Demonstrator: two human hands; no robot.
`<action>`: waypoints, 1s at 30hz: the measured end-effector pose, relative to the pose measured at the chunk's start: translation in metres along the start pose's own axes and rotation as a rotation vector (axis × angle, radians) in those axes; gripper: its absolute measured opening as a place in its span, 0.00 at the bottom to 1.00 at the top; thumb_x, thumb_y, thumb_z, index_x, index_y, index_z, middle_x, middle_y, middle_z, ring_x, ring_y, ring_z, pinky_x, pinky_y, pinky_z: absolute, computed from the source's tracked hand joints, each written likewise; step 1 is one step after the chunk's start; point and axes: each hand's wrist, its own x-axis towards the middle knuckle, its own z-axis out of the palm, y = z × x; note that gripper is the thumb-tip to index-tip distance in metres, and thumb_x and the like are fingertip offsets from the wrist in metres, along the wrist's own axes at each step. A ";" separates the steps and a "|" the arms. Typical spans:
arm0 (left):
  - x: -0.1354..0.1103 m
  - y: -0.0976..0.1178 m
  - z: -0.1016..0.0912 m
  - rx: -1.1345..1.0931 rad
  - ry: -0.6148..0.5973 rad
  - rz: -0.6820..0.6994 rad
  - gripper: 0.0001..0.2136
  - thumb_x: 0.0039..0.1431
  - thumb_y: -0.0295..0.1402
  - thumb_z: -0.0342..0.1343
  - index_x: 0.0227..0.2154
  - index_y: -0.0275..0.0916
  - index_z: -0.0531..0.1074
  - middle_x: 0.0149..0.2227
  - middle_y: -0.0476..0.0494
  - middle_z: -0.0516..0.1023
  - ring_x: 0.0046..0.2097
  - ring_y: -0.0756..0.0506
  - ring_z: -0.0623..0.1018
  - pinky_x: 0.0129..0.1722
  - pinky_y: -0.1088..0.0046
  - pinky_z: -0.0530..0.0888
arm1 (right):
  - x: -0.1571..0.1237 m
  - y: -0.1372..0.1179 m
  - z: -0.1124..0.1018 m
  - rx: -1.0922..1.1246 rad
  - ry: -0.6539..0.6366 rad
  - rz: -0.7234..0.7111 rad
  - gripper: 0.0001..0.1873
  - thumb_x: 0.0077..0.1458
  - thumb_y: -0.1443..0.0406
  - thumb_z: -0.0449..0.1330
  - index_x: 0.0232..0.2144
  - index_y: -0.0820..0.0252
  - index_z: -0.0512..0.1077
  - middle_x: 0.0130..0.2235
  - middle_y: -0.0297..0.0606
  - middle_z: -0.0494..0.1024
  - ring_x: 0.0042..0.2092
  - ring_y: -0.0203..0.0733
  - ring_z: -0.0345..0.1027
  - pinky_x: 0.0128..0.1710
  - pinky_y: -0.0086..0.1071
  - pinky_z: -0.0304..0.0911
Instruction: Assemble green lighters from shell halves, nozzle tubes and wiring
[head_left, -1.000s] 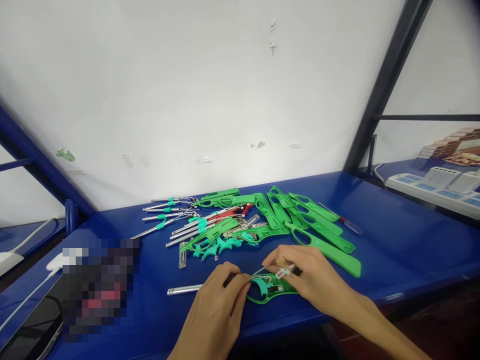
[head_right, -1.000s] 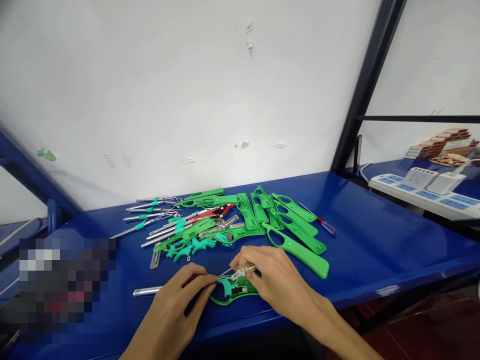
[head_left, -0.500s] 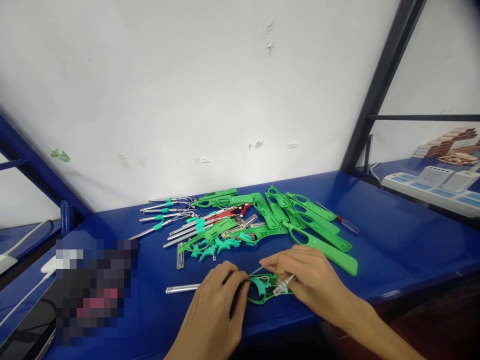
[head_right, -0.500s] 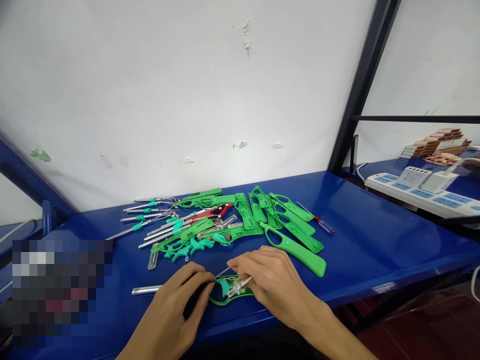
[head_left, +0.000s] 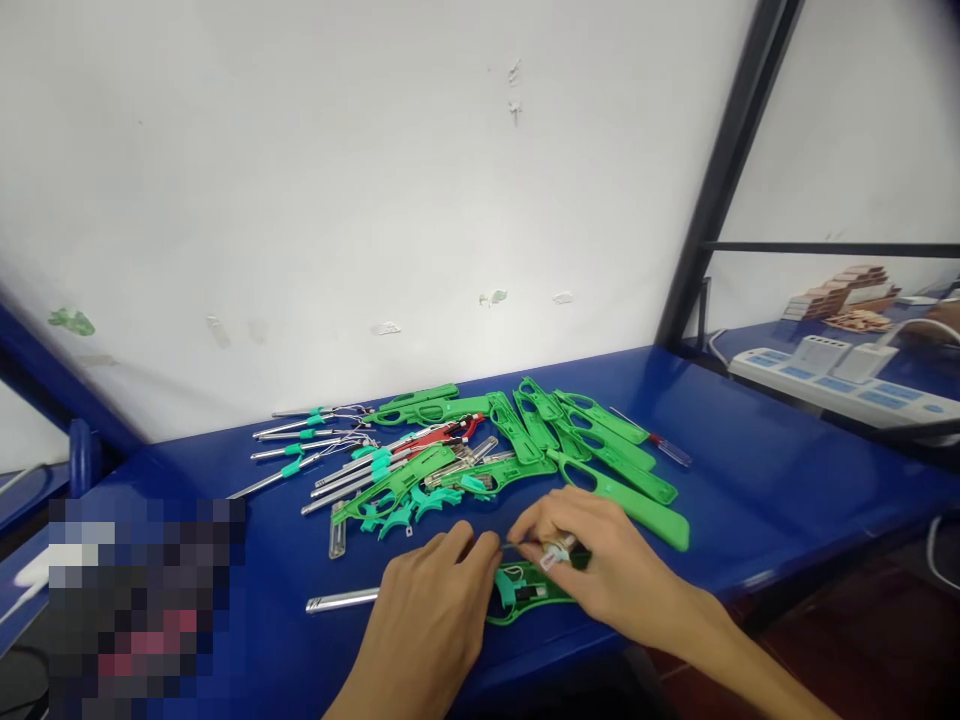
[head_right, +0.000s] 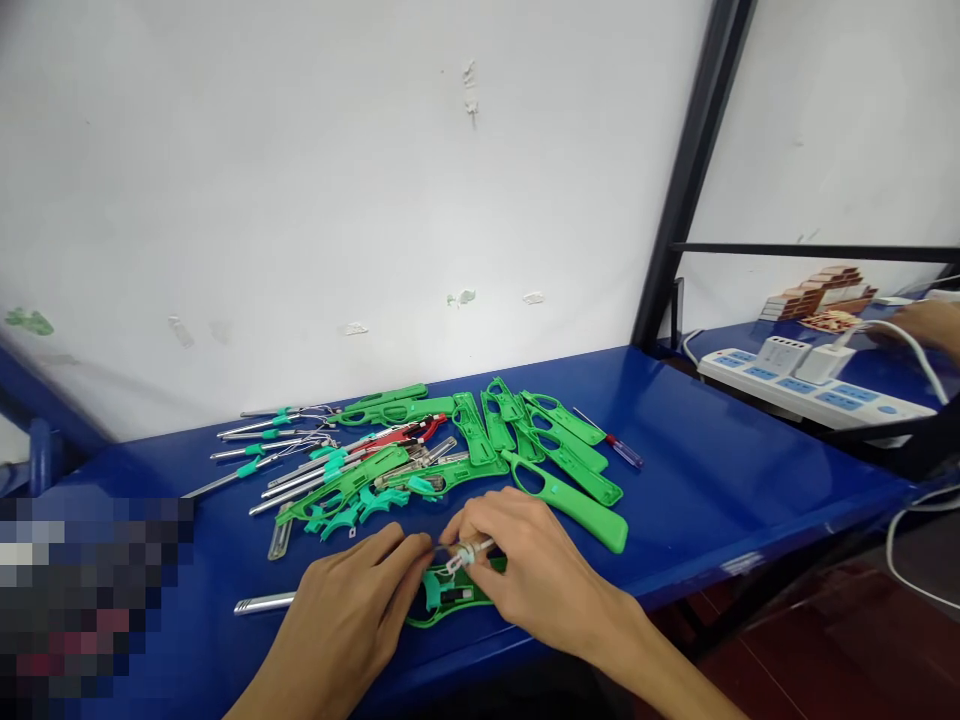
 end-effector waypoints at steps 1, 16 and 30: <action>0.000 0.000 0.001 0.005 0.014 0.009 0.11 0.68 0.20 0.51 0.37 0.43 0.74 0.30 0.49 0.76 0.28 0.42 0.80 0.23 0.68 0.70 | -0.001 -0.002 -0.004 -0.032 -0.014 0.045 0.11 0.67 0.68 0.62 0.34 0.53 0.63 0.39 0.32 0.81 0.37 0.41 0.72 0.39 0.36 0.63; -0.003 0.000 0.010 -0.176 0.150 0.052 0.10 0.73 0.23 0.49 0.48 0.41 0.74 0.39 0.46 0.83 0.39 0.41 0.79 0.40 0.61 0.76 | -0.007 -0.003 -0.009 -0.205 -0.005 0.088 0.19 0.80 0.60 0.45 0.33 0.54 0.61 0.29 0.29 0.68 0.30 0.40 0.61 0.35 0.36 0.55; -0.001 0.003 0.009 -0.233 0.179 0.058 0.08 0.75 0.25 0.51 0.43 0.41 0.74 0.37 0.47 0.82 0.37 0.42 0.77 0.39 0.62 0.74 | -0.008 -0.002 -0.008 -0.271 -0.077 0.058 0.20 0.80 0.59 0.44 0.33 0.54 0.63 0.30 0.30 0.70 0.30 0.40 0.62 0.35 0.36 0.55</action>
